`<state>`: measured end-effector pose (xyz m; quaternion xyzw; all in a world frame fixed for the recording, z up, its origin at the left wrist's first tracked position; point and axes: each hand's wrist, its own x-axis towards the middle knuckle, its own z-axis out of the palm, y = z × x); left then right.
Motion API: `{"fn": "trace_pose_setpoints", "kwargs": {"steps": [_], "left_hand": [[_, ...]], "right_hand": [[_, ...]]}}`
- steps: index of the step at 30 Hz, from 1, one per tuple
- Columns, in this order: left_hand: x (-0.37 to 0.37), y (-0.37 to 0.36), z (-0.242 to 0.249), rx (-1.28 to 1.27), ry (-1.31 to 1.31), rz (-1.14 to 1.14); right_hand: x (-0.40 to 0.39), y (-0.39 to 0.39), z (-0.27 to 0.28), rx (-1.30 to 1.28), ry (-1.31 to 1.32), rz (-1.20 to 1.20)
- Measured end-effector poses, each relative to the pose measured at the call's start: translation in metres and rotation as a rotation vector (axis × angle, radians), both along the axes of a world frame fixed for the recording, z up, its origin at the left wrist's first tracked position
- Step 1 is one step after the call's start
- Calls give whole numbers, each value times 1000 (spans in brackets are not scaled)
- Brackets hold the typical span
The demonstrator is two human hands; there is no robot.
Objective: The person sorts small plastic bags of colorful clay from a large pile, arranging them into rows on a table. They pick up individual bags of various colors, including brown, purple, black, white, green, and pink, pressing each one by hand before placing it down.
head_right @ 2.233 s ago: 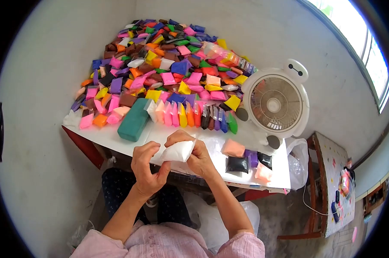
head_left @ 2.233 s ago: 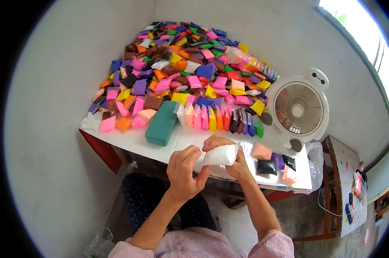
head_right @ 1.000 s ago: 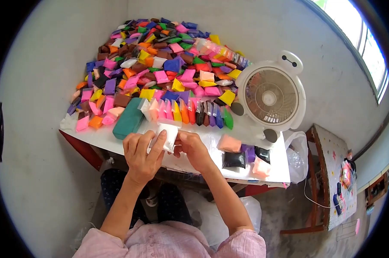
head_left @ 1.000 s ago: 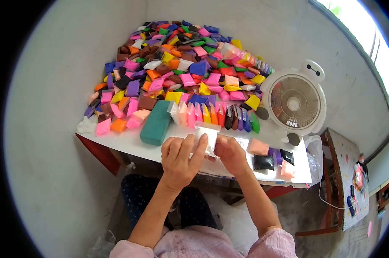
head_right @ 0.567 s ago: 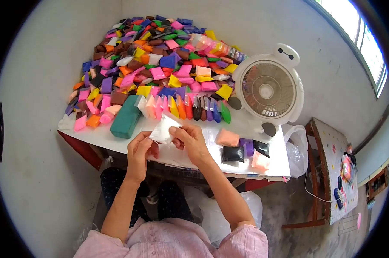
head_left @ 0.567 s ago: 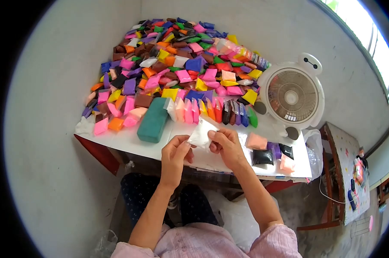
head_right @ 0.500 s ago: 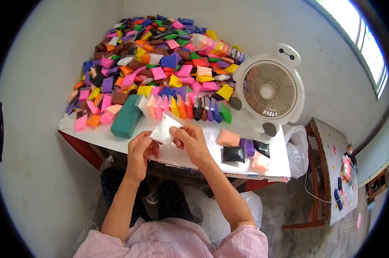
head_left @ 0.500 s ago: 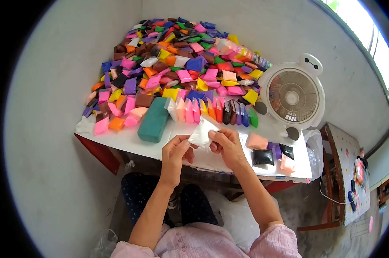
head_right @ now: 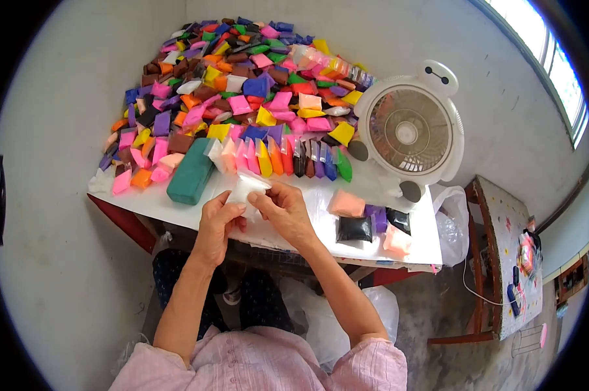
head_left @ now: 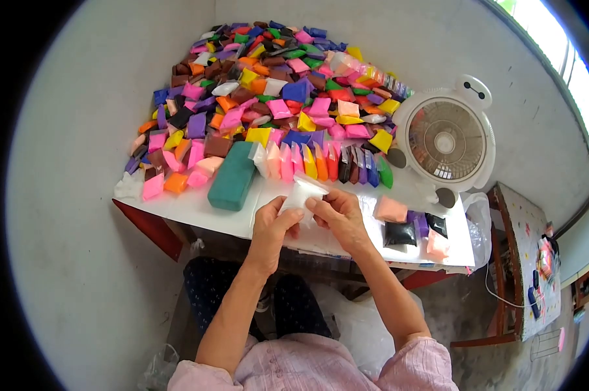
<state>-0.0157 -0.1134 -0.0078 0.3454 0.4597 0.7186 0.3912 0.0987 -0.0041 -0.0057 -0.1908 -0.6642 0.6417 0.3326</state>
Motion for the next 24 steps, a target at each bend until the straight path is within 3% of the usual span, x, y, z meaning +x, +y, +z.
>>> {"fn": "trace_pose_setpoints", "kwargs": {"steps": [12,24], "left_hand": [[-7,7,8,-120,-95,-25],[-7,11,9,-191,28,-29]], "right_hand": [[-1,-2,1,92,-18,10],[-1,-2,3,146,17,12]]}}
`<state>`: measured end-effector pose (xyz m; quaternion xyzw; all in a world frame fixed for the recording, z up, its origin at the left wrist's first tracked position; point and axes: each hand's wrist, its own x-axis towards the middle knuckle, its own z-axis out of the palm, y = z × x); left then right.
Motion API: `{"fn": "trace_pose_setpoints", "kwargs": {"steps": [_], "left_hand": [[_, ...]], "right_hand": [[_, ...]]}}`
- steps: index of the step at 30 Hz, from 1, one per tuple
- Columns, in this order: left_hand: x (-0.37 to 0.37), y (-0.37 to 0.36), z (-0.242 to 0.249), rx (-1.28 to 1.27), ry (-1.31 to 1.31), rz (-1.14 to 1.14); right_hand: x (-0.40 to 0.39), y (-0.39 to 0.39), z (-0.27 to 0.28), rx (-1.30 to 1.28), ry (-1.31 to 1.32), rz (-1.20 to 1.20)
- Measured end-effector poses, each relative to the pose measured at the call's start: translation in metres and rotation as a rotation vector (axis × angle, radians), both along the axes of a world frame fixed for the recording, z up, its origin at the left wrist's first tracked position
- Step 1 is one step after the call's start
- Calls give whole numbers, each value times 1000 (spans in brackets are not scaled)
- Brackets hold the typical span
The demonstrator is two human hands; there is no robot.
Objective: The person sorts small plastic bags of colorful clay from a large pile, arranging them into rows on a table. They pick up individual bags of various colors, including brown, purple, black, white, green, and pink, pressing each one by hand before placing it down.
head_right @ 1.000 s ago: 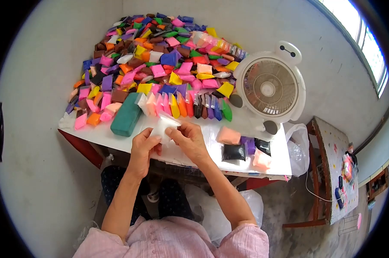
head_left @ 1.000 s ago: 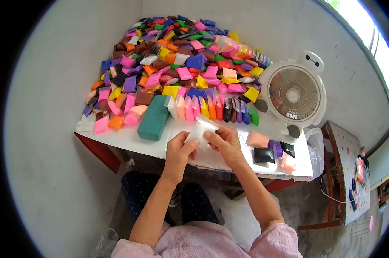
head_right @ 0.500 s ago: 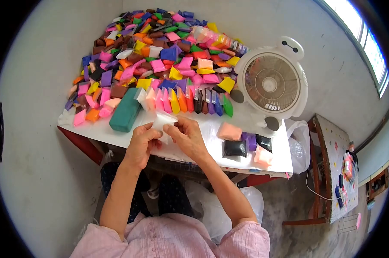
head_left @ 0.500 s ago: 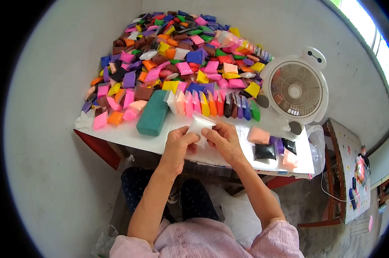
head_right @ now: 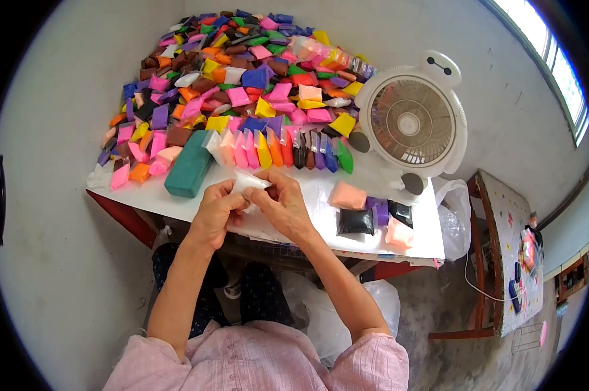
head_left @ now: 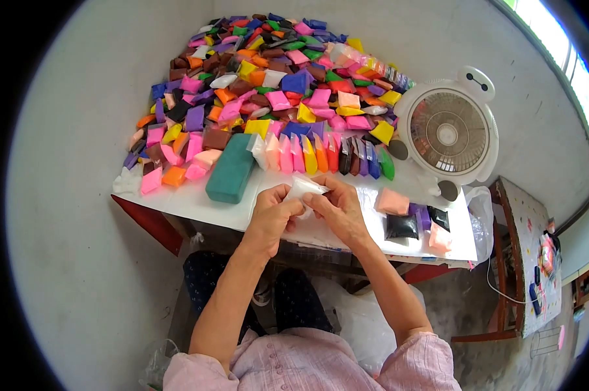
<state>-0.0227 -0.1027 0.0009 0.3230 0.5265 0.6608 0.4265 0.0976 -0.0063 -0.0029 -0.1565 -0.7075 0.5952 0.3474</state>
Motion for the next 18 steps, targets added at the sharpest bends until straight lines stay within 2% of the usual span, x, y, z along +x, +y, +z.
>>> {"fn": "trace_pose_setpoints", "kwargs": {"steps": [11,18], "left_hand": [[1,3,1,-5,12,2],[-1,-3,4,34,-118,-18]], "right_hand": [[-2,2,-3,103,-18,-119],[-4,5,-2,-182,82,-84]]}}
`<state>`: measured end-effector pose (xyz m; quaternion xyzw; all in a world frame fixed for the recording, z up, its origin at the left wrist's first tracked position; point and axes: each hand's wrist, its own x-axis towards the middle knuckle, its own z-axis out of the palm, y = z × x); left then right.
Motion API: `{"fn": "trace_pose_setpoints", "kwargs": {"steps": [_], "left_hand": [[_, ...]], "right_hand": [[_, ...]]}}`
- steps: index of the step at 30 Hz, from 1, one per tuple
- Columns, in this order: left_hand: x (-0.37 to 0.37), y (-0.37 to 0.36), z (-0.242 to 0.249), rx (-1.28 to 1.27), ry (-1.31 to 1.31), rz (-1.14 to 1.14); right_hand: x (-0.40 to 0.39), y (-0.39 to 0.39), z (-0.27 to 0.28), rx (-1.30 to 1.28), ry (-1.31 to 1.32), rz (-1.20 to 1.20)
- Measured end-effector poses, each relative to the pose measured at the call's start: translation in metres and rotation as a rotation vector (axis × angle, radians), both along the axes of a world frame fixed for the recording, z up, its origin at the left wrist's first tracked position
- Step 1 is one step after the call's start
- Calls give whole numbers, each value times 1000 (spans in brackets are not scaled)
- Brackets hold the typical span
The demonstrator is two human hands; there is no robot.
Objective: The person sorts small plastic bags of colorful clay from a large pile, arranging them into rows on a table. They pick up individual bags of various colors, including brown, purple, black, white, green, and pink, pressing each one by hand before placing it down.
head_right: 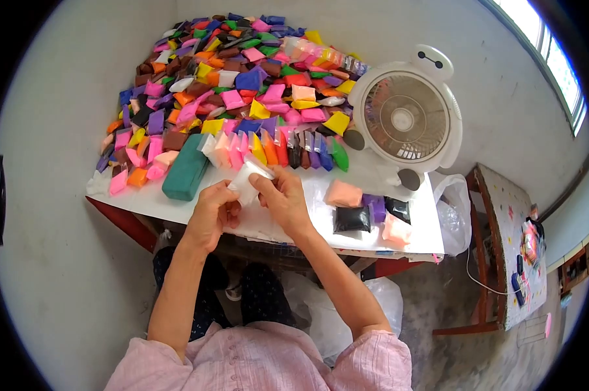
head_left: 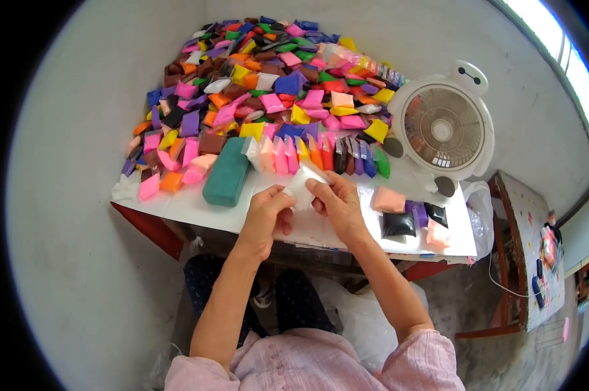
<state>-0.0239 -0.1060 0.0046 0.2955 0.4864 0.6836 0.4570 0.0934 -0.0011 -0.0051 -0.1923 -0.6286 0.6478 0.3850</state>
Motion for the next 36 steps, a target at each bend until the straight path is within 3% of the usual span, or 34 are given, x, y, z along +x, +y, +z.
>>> {"fn": "trace_pose_setpoints", "kwargs": {"steps": [5,11,14,20,36], "left_hand": [[-5,-1,-3,38,-25,-75],[1,1,-2,16,56,-37],[3,2,-3,4,71,-13],[5,5,0,-35,93,13],[2,5,0,-67,116,-31]], "right_hand": [[1,1,3,-188,47,55],[2,4,0,-204,66,72],[2,2,2,-184,64,37],[-2,2,-7,100,83,-46],[2,2,-7,136,-1,-54]]}}
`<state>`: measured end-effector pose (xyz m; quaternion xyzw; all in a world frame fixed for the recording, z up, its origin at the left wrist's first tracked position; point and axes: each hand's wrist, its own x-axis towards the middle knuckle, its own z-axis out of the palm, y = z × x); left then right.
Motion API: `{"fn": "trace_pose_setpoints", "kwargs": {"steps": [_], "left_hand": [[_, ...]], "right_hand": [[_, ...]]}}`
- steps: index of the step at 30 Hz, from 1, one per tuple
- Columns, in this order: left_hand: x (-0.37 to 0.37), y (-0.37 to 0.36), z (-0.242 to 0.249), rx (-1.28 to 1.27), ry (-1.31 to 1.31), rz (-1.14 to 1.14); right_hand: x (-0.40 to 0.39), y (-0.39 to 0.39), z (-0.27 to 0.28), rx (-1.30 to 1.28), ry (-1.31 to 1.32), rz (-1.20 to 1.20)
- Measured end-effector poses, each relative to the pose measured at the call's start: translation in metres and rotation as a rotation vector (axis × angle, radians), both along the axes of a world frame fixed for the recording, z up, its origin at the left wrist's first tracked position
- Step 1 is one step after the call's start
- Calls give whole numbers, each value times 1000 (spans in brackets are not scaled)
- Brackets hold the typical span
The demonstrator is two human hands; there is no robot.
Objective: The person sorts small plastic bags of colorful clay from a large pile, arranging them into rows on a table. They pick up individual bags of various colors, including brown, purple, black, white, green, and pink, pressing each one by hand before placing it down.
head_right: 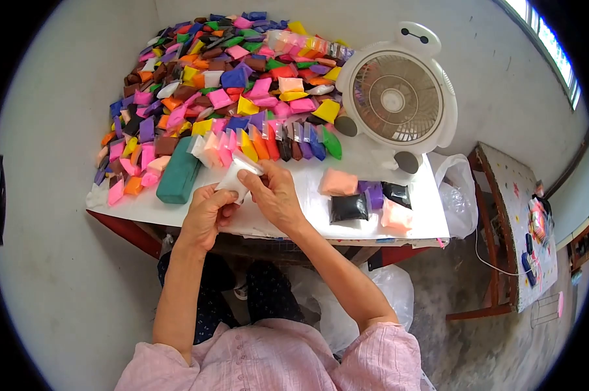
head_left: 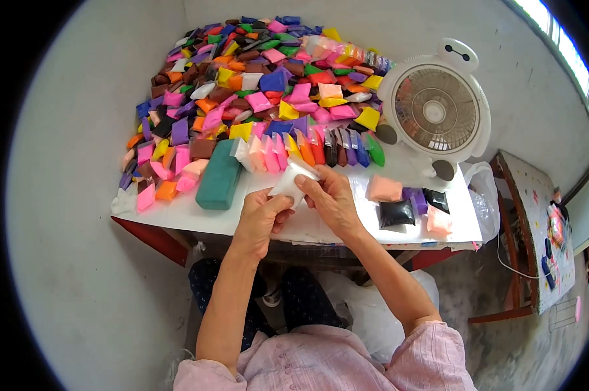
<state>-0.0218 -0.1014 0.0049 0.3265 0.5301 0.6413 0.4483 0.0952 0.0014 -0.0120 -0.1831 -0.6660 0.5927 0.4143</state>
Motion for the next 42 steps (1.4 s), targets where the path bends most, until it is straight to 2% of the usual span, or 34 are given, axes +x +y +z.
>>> {"fn": "trace_pose_setpoints", "kwargs": {"steps": [6,11,18,26,32,36,42], "left_hand": [[-1,-2,-1,2,44,-5],[6,-6,3,148,-50,4],[6,0,-9,235,42,71],[6,3,-9,162,-33,70],[6,3,-9,170,28,70],[9,1,-3,163,-34,80],[5,4,-9,156,63,35]], "right_hand": [[-1,2,0,-53,24,13],[0,0,6,-159,85,46],[2,-2,10,-135,-95,32],[-1,5,0,44,-85,2],[0,2,4,-18,-90,-30],[1,-1,8,-97,-82,-2],[5,1,10,-184,-52,74]]}}
